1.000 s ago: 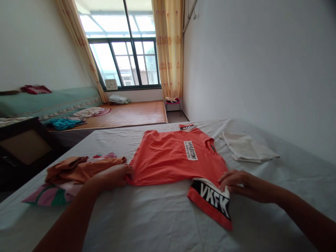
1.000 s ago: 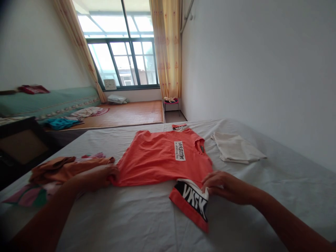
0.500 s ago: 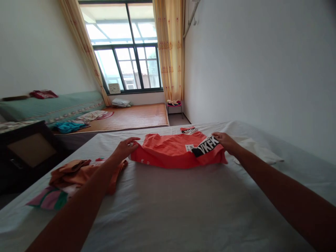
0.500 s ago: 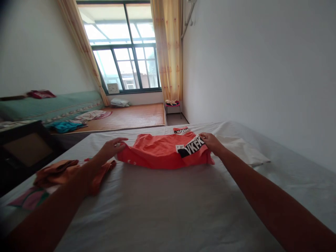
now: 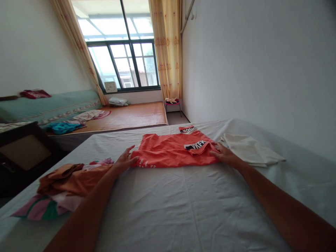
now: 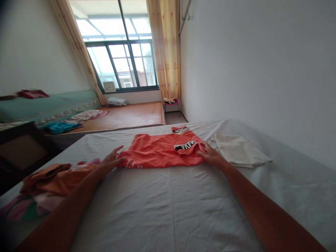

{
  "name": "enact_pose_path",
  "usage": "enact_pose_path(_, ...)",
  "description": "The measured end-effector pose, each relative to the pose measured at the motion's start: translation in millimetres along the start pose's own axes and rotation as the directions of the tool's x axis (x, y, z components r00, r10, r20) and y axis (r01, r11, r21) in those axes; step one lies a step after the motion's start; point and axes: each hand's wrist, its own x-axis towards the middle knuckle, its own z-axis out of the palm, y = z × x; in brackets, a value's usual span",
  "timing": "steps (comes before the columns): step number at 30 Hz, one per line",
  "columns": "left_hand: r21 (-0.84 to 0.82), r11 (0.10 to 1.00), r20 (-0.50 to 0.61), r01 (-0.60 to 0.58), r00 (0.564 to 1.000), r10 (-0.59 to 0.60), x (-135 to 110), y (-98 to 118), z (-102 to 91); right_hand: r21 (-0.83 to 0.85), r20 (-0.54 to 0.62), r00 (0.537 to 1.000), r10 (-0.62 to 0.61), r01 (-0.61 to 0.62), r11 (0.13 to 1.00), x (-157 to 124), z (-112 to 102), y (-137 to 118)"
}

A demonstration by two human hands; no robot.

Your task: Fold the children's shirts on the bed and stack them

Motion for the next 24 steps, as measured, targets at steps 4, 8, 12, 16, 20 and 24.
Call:
enact_pose_path(4,0.109,0.986,-0.079,-0.127,0.988,0.136,-1.2,8.0,3.3,-0.097,-0.078,0.981,-0.178,0.170,0.981,-2.6,-16.0,-2.0)
enact_pose_path(8,0.127,0.986,0.025,-0.110,0.994,0.107,-6.4,12.9,-3.4,-0.031,0.141,0.988,-0.069,0.074,0.997,-13.2,-45.7,-3.4)
enact_pose_path(12,0.207,0.976,0.205,-0.071,0.978,0.027,-12.9,17.6,-7.8,-0.117,0.393,0.919,0.000,0.050,0.992,-23.1,-61.6,0.3)
enact_pose_path(16,0.235,0.970,0.265,-0.059,0.964,-0.005,-17.1,23.8,-10.1,-0.225,0.413,0.910,0.029,0.071,0.972,-23.4,-65.7,3.8)
enact_pose_path(20,0.370,0.926,0.218,-0.076,0.976,-0.007,-12.3,17.5,-14.3,-0.368,0.287,0.957,0.032,0.079,0.926,-17.6,-62.3,3.5)
enact_pose_path(24,0.584,0.777,0.067,-0.235,0.968,0.242,-6.7,17.1,-2.7,-0.527,0.010,0.980,-0.199,0.174,0.832,-10.4,-45.2,2.7)
